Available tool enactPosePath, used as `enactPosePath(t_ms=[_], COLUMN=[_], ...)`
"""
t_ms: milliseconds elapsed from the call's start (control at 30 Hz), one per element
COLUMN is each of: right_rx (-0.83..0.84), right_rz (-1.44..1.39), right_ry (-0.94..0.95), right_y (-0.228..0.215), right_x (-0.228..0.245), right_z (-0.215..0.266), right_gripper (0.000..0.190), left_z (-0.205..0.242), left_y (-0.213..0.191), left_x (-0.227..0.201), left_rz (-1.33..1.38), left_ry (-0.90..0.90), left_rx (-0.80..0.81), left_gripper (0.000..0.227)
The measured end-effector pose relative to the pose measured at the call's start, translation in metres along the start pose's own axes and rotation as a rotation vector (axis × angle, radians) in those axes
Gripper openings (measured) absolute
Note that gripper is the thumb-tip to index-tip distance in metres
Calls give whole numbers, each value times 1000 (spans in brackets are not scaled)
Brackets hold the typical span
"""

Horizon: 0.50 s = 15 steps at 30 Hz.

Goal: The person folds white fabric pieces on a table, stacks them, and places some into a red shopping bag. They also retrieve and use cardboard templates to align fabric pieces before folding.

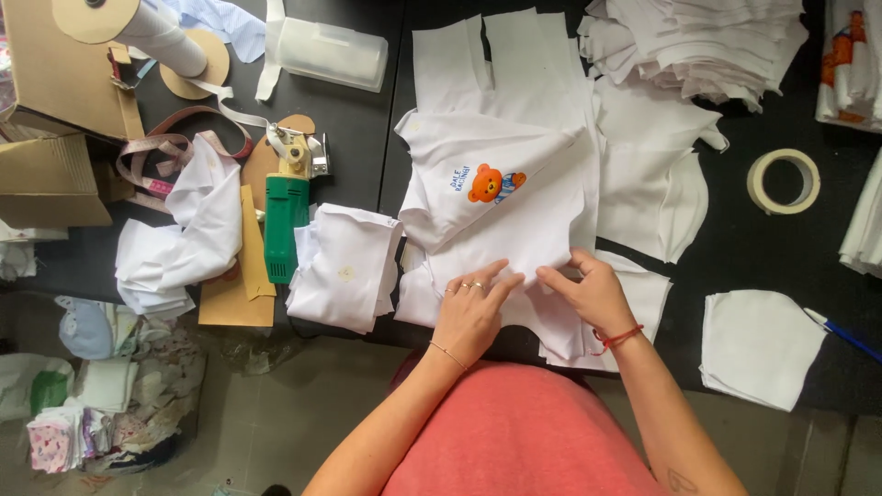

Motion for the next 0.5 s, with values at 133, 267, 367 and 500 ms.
enactPosePath(t_ms=[133, 267, 367, 500], right_rx=[29, 74, 105, 136], right_rz=[-14, -21, -67, -204], right_ry=[40, 104, 34, -231], right_y=[-15, -13, -1, 14], right_x=[4, -3, 49, 139], right_z=[15, 9, -7, -35], right_gripper=[18, 25, 23, 22], left_z=[11, 18, 3, -14], left_y=[-18, -28, -69, -138], left_x=[2, 24, 42, 72], left_rz=[-76, -157, 284, 286], left_ry=[10, -13, -207, -282], left_rx=[-13, -63, -33, -411], left_gripper=[56, 29, 16, 22])
Point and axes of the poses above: each hand's wrist, its own z-axis away from the middle knuckle, its own y-axis out of the palm, x = y × z, the point moved 10 cm from there along -z, towards the middle knuckle, and after that the axes turned 14 degrees about z, right-handed, at the moved point
